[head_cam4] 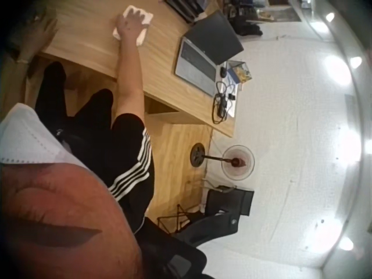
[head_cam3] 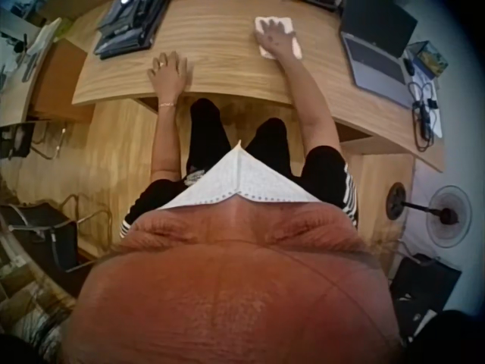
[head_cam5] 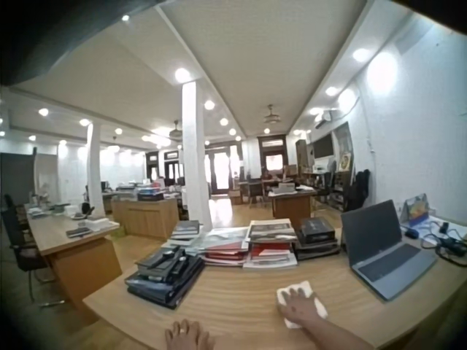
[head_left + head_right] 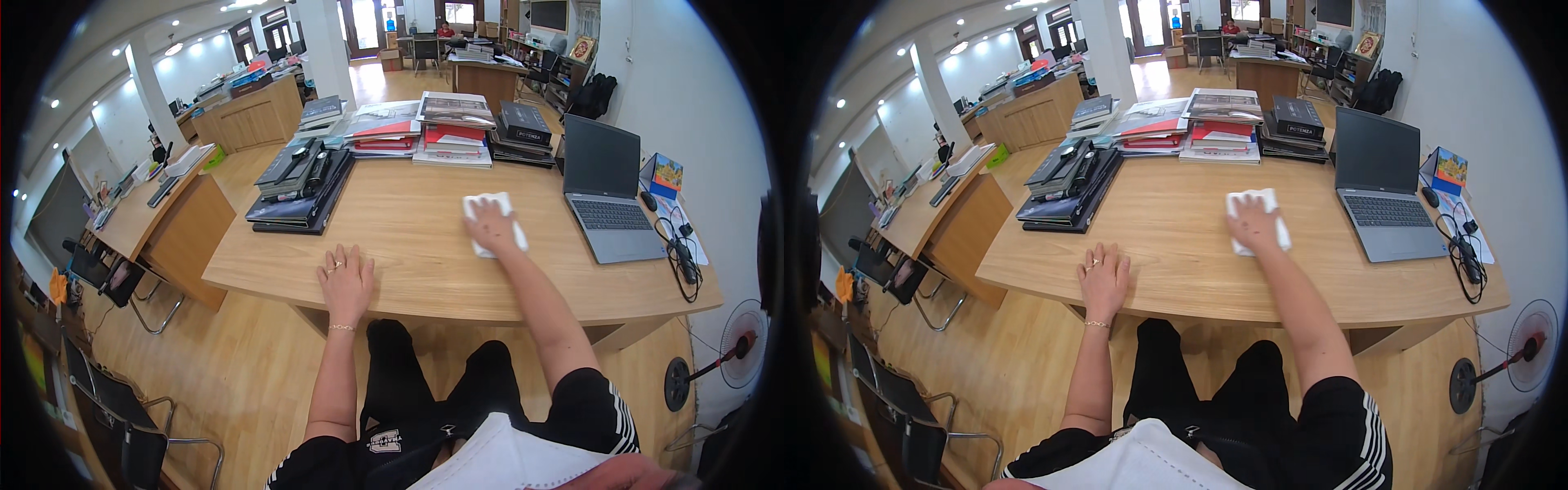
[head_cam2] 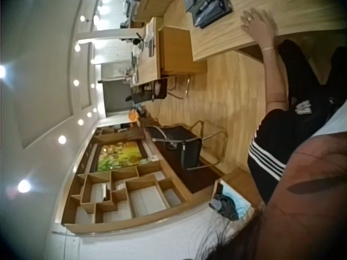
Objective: The person wipes down the wooden desk surface using a cloth.
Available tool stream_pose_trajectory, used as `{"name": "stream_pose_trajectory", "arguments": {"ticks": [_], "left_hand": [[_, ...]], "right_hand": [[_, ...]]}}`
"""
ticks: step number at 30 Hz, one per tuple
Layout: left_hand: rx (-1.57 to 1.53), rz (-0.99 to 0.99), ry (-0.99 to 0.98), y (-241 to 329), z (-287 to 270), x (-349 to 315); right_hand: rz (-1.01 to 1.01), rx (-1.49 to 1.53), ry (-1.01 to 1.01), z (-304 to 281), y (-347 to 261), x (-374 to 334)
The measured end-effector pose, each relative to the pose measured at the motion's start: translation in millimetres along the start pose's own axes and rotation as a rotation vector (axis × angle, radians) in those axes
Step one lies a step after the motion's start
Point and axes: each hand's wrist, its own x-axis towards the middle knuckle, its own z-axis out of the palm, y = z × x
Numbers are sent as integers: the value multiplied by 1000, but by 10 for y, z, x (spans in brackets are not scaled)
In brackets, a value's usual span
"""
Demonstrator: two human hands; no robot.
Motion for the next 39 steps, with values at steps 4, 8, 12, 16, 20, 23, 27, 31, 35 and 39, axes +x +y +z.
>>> {"name": "stream_pose_trajectory", "arguments": {"ticks": [4,8,12,16,20,23,27,31,35,39], "left_hand": [[-43,19,170,22,53,-7],[-16,-9,155,14,58,-24],[-96,-27,109,-32,23,-18],[-76,-35,51,-2,32,-8],[27,-61,-21,-45,48,16],[52,-56,-40,-2,47,29],[95,-51,-53,25,26,28],[117,-54,-64,30,7,-4],[117,-49,-72,72,-32,-3],[117,-52,-63,81,-23,-9]], "right_hand": [[-205,104,-12,3,-925,-11],[-449,143,-8,45,-1781,-275],[-612,100,-28,-30,-2072,-492],[-637,99,-34,-54,-1936,-570],[-577,147,-53,-139,-1544,-586],[-464,140,-57,-145,-960,-510],[-302,88,-65,-131,19,-471],[-100,58,-32,-248,890,-649],[43,23,-23,-358,1336,-846],[133,-27,-22,-395,1266,-885]]}}
